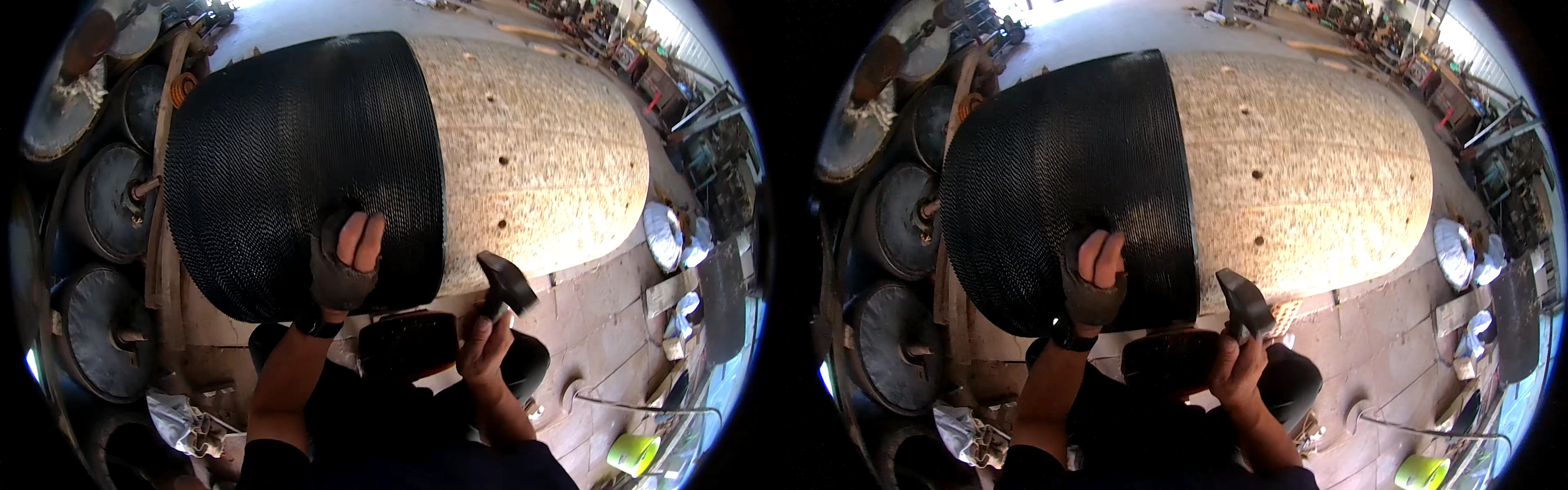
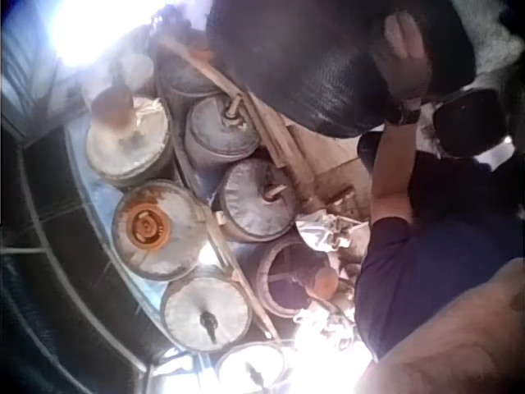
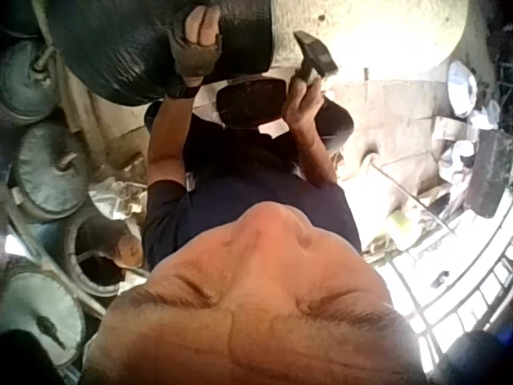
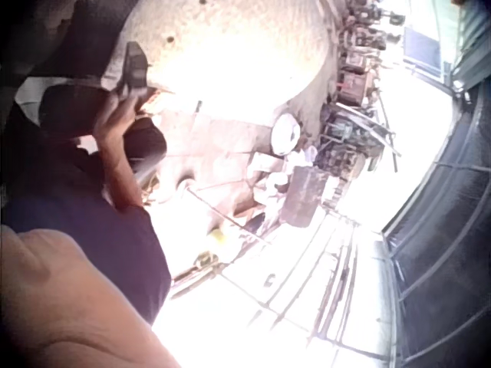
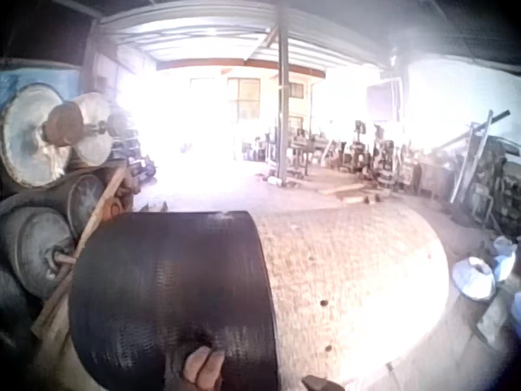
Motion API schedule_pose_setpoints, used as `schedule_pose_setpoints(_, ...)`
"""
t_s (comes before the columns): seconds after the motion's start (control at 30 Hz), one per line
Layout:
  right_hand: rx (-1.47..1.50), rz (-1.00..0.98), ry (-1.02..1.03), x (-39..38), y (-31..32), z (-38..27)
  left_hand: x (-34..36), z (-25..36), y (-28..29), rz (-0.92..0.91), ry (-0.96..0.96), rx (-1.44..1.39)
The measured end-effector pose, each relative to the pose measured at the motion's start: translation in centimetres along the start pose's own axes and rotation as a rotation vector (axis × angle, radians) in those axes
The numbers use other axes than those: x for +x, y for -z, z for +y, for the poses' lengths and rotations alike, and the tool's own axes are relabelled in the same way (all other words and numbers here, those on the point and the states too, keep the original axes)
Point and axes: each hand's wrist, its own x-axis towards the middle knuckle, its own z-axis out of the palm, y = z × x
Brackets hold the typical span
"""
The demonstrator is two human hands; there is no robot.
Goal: The person hammers nails into a large wooden drum cylinder to attach a black mesh material around its side.
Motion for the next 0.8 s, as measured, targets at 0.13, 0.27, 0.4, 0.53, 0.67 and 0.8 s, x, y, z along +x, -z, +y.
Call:
schedule_pose_setpoints(0.13,-0.211,0.003,0.127,1.1,-0.5,1.1,-0.4,0.1,0.2,-0.043,0.050,0.020)
schedule_pose_setpoints(0.27,-0.236,-0.113,-0.216,-1.3,-0.6,2.4,-0.2,0.2,0.4,-0.053,0.033,0.014)
schedule_pose_setpoints(0.4,-0.176,-0.119,-0.264,-3.3,0.4,3.0,0.9,0.4,0.1,-0.015,0.035,0.069)
schedule_pose_setpoints(0.53,-0.129,-0.109,-0.320,-4.7,1.2,2.5,1.2,1.0,0.2,-0.040,0.039,0.102)
schedule_pose_setpoints(0.67,-0.092,-0.105,-0.354,-5.6,1.3,2.7,-0.1,4.9,1.1,-0.052,0.044,-0.229)
schedule_pose_setpoints(0.8,-0.023,-0.095,-0.323,-6.5,1.0,3.4,-3.6,11.0,0.4,-0.094,0.039,-0.509)
